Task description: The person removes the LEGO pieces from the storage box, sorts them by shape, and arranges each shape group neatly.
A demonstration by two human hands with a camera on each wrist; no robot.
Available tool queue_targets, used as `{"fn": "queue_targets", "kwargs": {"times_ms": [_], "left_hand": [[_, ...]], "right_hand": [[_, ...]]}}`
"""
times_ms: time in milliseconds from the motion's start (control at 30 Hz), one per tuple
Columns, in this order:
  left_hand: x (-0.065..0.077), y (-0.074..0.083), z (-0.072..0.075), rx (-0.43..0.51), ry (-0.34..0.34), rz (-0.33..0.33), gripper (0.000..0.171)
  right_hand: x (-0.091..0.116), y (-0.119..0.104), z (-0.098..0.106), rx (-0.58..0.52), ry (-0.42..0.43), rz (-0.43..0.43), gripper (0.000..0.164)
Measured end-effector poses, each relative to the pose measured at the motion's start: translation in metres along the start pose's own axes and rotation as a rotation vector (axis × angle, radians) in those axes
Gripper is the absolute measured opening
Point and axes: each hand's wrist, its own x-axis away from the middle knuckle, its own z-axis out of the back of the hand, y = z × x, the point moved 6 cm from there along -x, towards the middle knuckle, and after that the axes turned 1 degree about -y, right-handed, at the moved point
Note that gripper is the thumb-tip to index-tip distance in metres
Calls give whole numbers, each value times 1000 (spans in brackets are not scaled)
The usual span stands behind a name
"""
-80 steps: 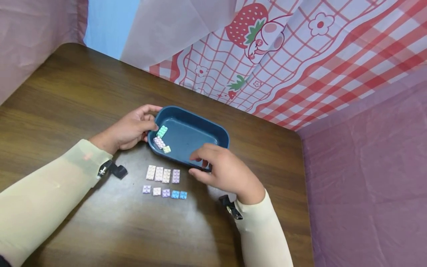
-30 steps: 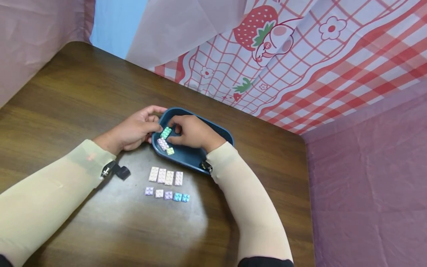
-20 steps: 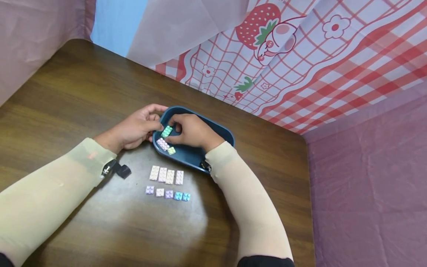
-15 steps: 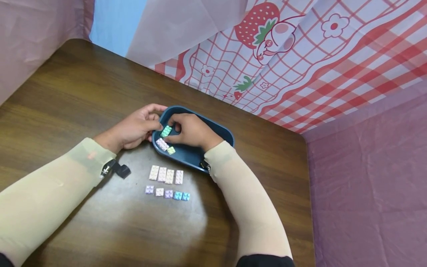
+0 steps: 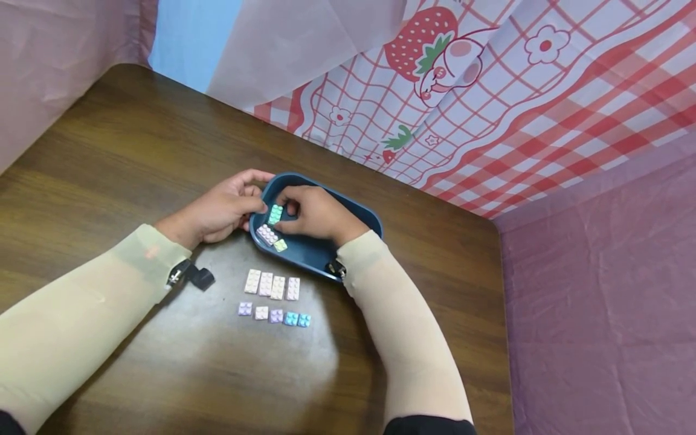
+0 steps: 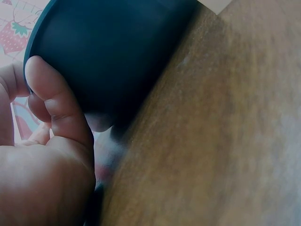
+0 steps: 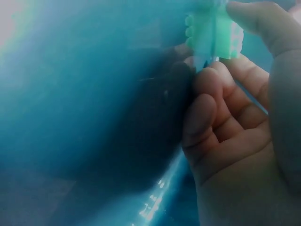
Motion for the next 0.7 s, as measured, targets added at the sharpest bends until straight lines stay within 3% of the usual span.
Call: {"fn": "queue_targets", "kwargs": {"times_ms": [700], "left_hand": [[2,0,-1,-48,28,-8,63]], "right_hand": [[15,-5,13,-85,-123,-22,32]]}}
